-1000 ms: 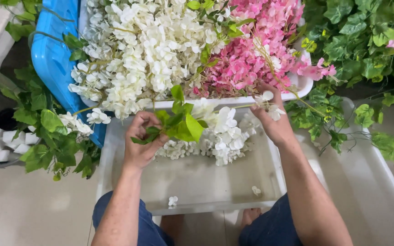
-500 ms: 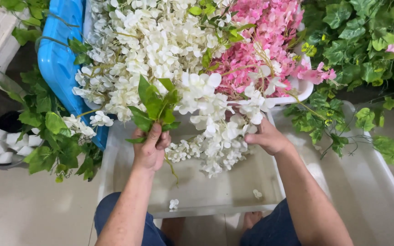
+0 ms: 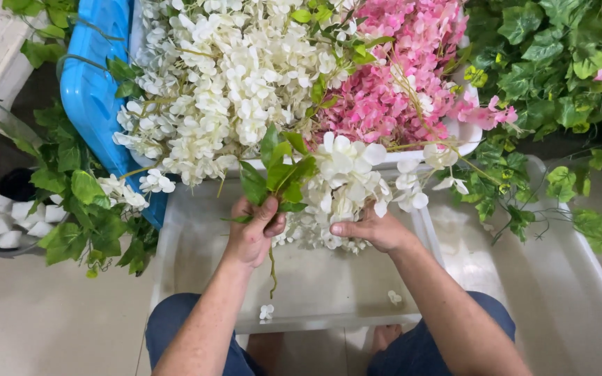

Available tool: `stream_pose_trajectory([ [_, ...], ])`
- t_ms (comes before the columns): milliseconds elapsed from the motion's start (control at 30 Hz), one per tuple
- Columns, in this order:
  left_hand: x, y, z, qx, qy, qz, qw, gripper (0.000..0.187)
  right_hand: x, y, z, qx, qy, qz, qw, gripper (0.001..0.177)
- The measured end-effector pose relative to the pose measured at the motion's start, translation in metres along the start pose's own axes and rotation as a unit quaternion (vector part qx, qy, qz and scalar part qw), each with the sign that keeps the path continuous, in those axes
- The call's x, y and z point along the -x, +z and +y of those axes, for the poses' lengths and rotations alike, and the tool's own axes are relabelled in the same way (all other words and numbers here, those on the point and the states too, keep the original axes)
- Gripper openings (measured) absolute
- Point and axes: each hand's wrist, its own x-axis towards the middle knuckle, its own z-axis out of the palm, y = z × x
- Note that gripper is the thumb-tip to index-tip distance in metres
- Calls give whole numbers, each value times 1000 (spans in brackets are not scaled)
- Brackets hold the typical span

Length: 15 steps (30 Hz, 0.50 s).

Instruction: The person arranges artificial white and pink flowers by hand. They pick up bunches of white flowers from a blue bin, separate them, and place them into a white bin. Later, they handle pink flowers in a similar manner, arranging them alongside the white ones.

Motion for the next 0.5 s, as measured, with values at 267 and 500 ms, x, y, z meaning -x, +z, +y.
stream_pose_trajectory([
  [267, 4, 10, 11, -149, 23, -32, 988, 13, 9, -12, 41, 9, 87, 144, 986, 58],
  [500, 18, 26, -5, -304, -98, -118, 940, 77, 8, 35, -5, -239, 89, 223, 941, 55],
])
